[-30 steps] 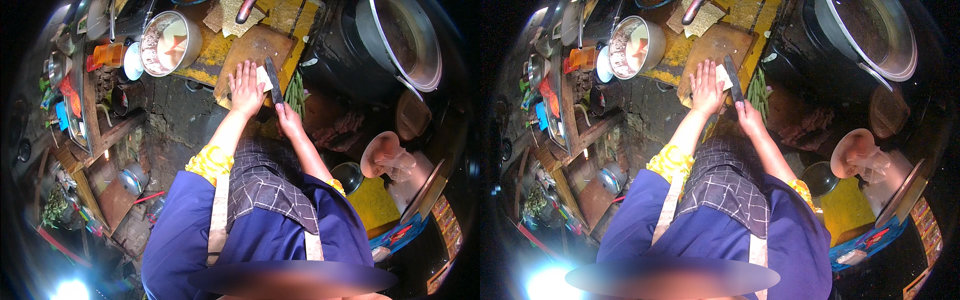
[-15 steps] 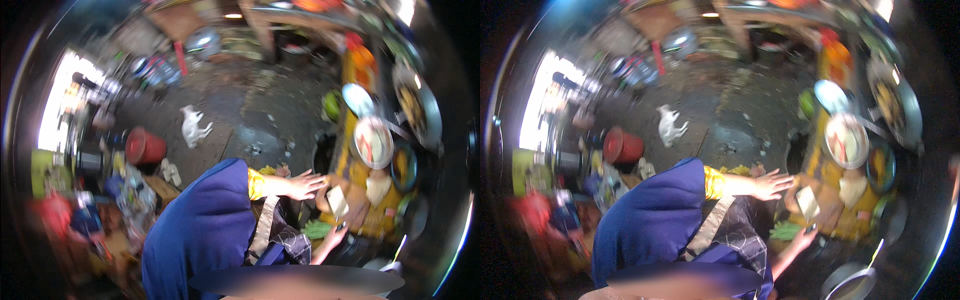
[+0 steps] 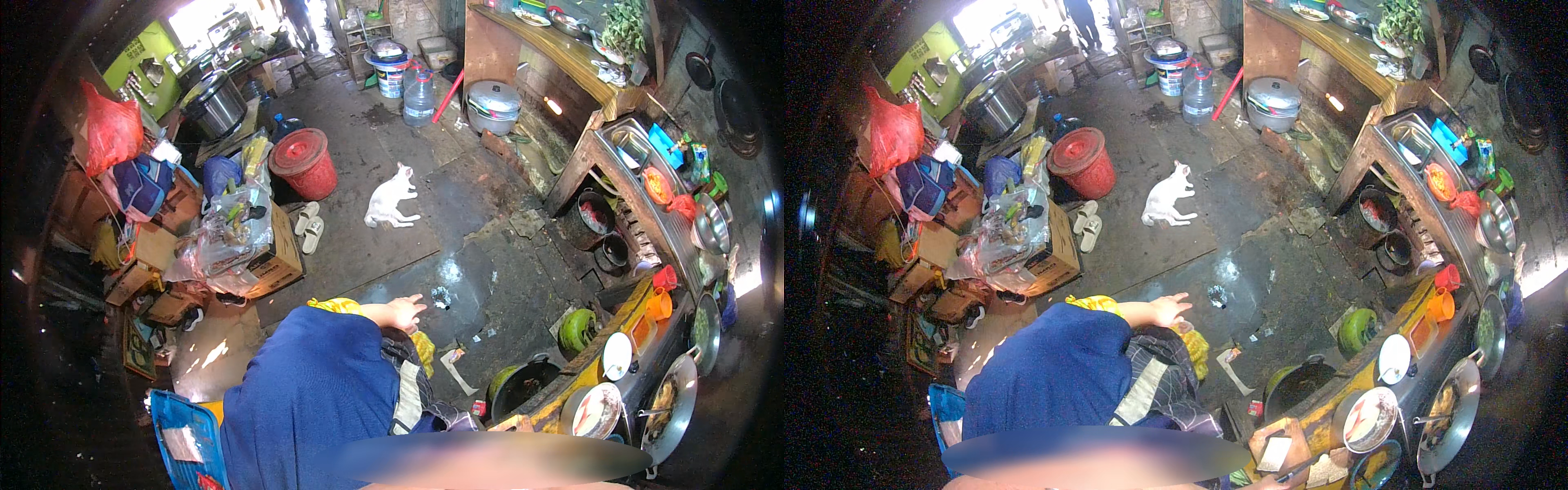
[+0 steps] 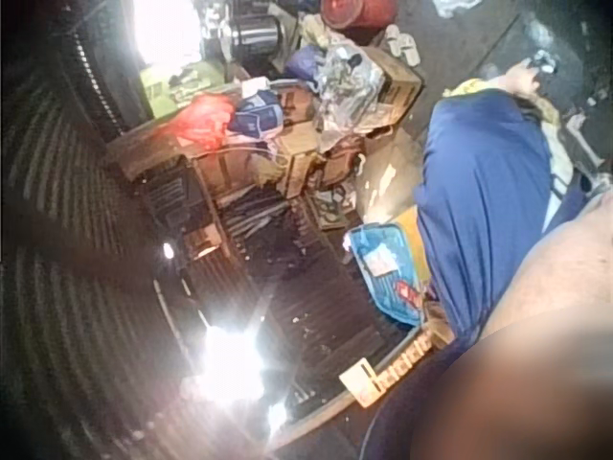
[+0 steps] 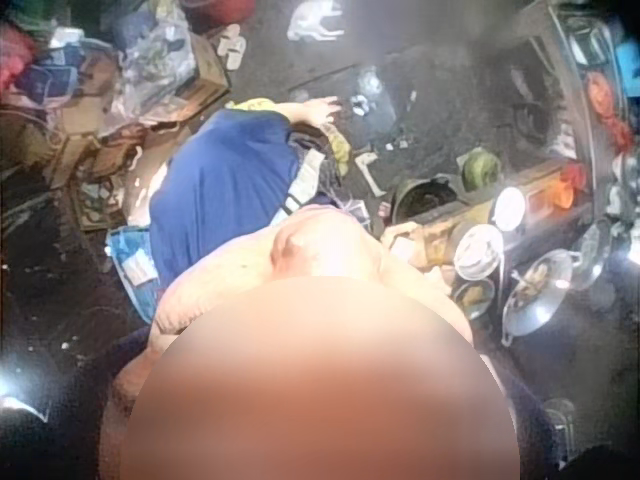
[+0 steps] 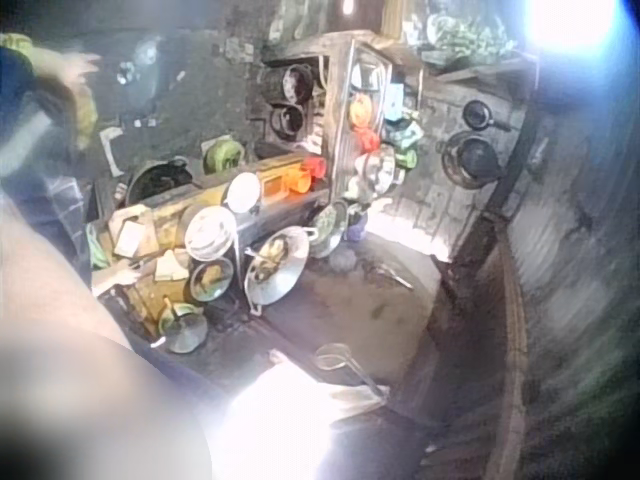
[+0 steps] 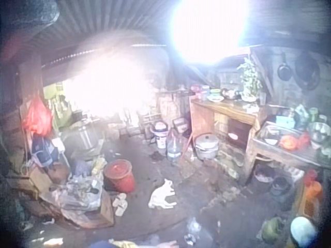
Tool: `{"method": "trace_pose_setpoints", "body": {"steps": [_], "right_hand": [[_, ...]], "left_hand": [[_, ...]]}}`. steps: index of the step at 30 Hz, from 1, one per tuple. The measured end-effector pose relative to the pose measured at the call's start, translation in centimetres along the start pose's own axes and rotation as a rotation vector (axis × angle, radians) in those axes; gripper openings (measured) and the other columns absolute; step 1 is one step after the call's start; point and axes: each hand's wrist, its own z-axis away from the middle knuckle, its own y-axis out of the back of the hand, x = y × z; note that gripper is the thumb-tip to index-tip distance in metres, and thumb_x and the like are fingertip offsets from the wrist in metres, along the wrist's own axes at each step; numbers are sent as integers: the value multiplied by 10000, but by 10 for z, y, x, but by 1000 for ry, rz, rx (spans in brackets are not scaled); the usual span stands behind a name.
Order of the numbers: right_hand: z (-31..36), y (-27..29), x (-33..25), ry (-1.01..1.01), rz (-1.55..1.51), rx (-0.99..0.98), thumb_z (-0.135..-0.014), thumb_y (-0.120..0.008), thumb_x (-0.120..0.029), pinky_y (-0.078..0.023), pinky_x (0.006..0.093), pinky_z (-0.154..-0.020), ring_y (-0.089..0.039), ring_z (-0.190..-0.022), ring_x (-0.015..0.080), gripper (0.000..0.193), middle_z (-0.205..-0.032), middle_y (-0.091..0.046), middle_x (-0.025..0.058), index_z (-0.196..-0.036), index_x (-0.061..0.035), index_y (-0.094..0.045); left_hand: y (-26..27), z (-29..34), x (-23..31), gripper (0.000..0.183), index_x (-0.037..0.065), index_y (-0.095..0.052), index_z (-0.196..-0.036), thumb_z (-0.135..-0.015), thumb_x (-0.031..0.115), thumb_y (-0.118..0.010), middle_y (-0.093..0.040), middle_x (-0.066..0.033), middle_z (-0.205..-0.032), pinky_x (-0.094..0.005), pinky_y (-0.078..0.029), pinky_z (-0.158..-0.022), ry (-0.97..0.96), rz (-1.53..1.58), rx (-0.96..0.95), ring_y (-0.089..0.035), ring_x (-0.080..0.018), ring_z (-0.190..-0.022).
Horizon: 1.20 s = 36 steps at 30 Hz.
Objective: The person prepares food by slicing flatbread on a cutting board, dipping pieces into a batter, and frying them in a wok. They also handle a plastic container and move around the kitchen area.
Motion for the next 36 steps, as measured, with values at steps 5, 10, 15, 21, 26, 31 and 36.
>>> {"method": "trace_pose_setpoints", "body": {"steps": [5,10,15,21,26,31,36], "right_hand": [[0,-9,-20,146,-90,-7,-717,-597,-78,-383,413,-910,-499,-1032,341,388,-1072,-538,199,-1090,-3,-520],[34,-18,-50,304,-167,-20,-687,-591,-47,-370,421,-918,-494,-1033,338,395,-1067,-537,187,-1076,-20,-532],[98,-17,-129,391,-206,-22,-656,-586,-16,-357,429,-926,-489,-1034,334,409,-1062,-536,175,-1063,-38,-543],[127,-8,-234,88,-158,-22,-653,-571,23,-406,369,-898,-501,-1032,299,394,-1071,-532,166,-1038,-61,-568],[141,13,-221,-300,-558,-121,-733,-509,44,-465,306,-793,-546,-954,262,295,-1077,-524,149,-1017,-26,-550],[136,51,-158,-218,-470,-162,-769,-490,-1,-460,336,-767,-565,-878,290,243,-936,-572,161,-1001,-20,-557],[133,64,-120,-223,-578,-113,-801,-493,-22,-468,327,-756,-593,-849,270,211,-918,-593,152,-1000,-21,-562]], "left_hand": [[15,-16,-37,549,126,-382,-1313,-804,279,-519,-198,-217,-1410,-421,-374,-958,95,69,-26,-429,-373,-1162],[32,-34,-65,532,120,-393,-1305,-813,281,-514,-213,-221,-1403,-413,-367,-964,115,96,-49,-428,-368,-1165],[41,-42,-100,538,80,-427,-1268,-797,323,-520,-363,-212,-1329,-408,-332,-998,149,161,-66,-331,-352,-1243],[27,-49,-144,573,39,-454,-1243,-783,373,-528,-453,-179,-1272,-400,-313,-1009,94,66,-175,-371,-348,-1214],[11,-57,-151,559,36,-470,-1233,-810,397,-531,-473,-170,-1257,-349,-334,-1000,208,-10,-296,-433,-287,-1185],[-34,-40,-126,538,21,-469,-1227,-816,356,-557,-508,-165,-1221,-326,-368,-967,211,23,-265,-479,-270,-1146],[-59,-7,-85,540,37,-452,-1248,-817,341,-569,-552,-149,-1170,-325,-406,-921,141,-33,-323,-534,-256,-1077]]}}
